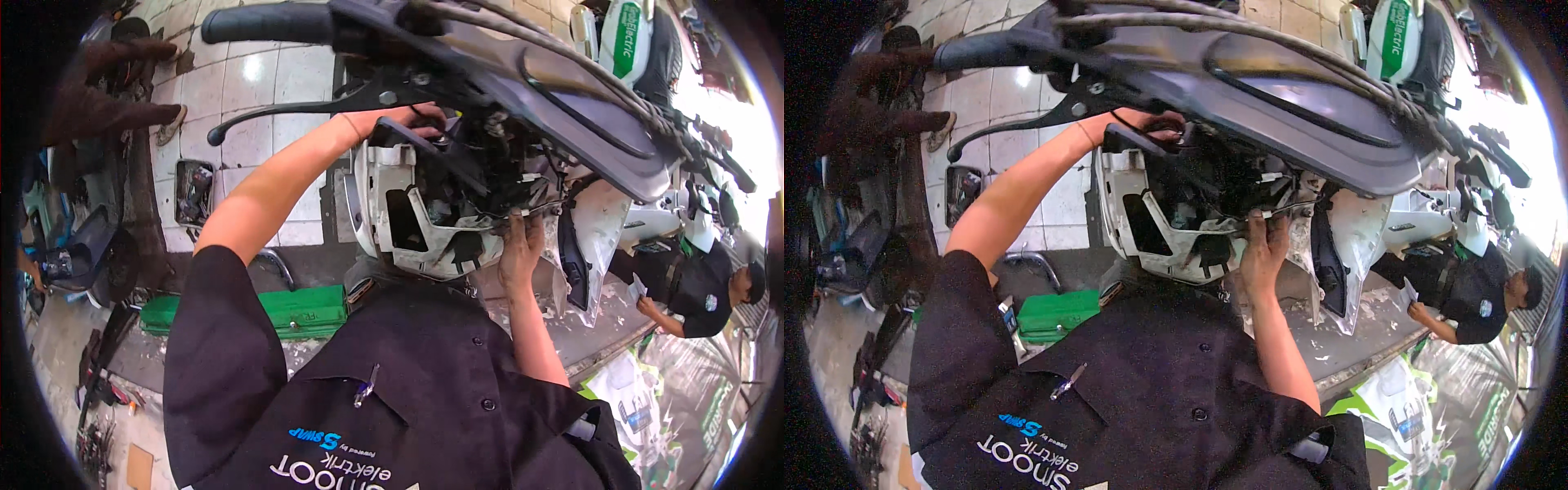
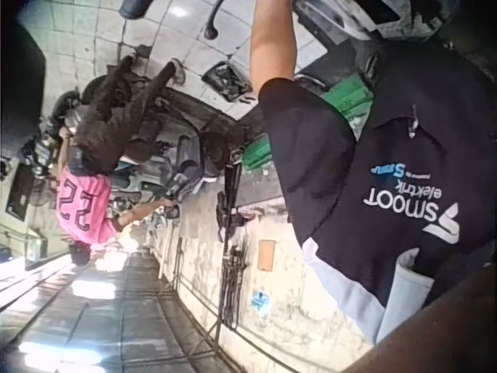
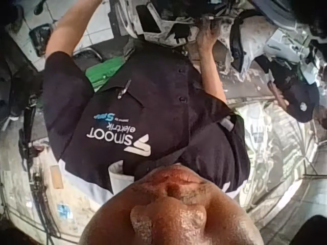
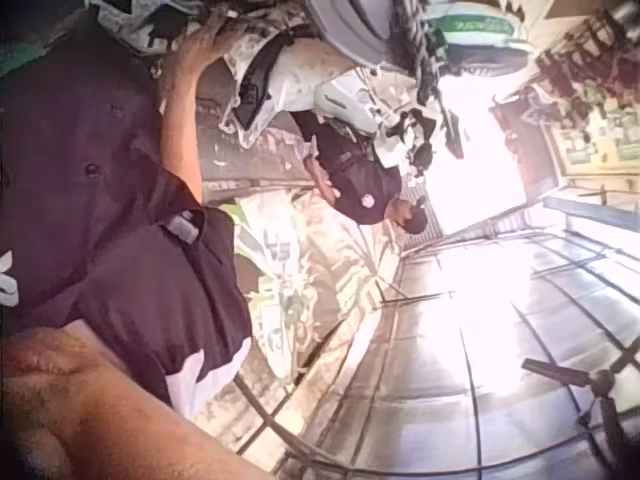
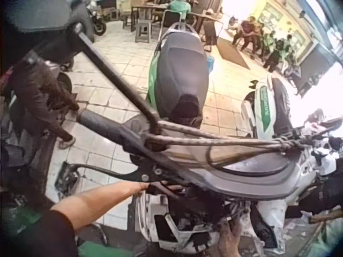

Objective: The person removes the front fairing panels from a scooter by hand, disconnects electrical wire connectors, and strips the wires using pliers.

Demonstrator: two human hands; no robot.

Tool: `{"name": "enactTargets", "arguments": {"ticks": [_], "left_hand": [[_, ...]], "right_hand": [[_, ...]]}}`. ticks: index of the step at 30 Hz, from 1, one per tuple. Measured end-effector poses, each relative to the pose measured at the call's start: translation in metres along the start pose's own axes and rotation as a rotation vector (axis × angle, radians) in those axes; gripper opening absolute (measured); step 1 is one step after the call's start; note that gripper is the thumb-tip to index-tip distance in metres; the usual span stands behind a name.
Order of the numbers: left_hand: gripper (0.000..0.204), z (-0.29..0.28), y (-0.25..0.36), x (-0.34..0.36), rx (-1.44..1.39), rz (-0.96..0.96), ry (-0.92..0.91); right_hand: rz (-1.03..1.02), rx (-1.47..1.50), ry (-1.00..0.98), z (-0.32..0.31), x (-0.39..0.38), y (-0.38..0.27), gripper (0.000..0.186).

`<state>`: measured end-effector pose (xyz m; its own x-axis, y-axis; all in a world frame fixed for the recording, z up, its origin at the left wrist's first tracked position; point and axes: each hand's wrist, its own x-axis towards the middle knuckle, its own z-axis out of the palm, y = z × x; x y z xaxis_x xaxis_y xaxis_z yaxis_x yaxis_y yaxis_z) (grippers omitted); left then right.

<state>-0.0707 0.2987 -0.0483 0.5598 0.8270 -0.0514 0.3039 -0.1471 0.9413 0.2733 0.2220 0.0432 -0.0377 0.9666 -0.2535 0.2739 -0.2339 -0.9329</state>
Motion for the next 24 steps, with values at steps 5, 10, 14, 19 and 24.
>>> {"name": "enactTargets", "arguments": {"ticks": [5,10,14,19,24], "left_hand": [[0.065,0.004,-0.002,0.0,-0.238,0.033,-0.01],[0.061,0.002,-0.003,0.002,-0.143,0.0,-0.021],[0.061,0.005,-0.013,0.006,-0.239,-0.001,-0.044],[0.061,0.012,-0.027,0.011,-0.353,-0.048,-0.054],[0.061,0.014,-0.034,0.017,-0.434,-0.111,-0.08]], "right_hand": [[0.086,-0.031,0.024,0.004,0.011,0.004,0.025],[0.123,-0.144,-0.002,0.003,0.008,0.002,0.024],[0.142,-0.133,0.003,0.003,0.009,0.002,0.024],[0.083,-0.119,0.028,0.008,0.008,0.001,0.025],[0.081,-0.168,0.004,0.01,0.006,-0.003,0.029]]}}
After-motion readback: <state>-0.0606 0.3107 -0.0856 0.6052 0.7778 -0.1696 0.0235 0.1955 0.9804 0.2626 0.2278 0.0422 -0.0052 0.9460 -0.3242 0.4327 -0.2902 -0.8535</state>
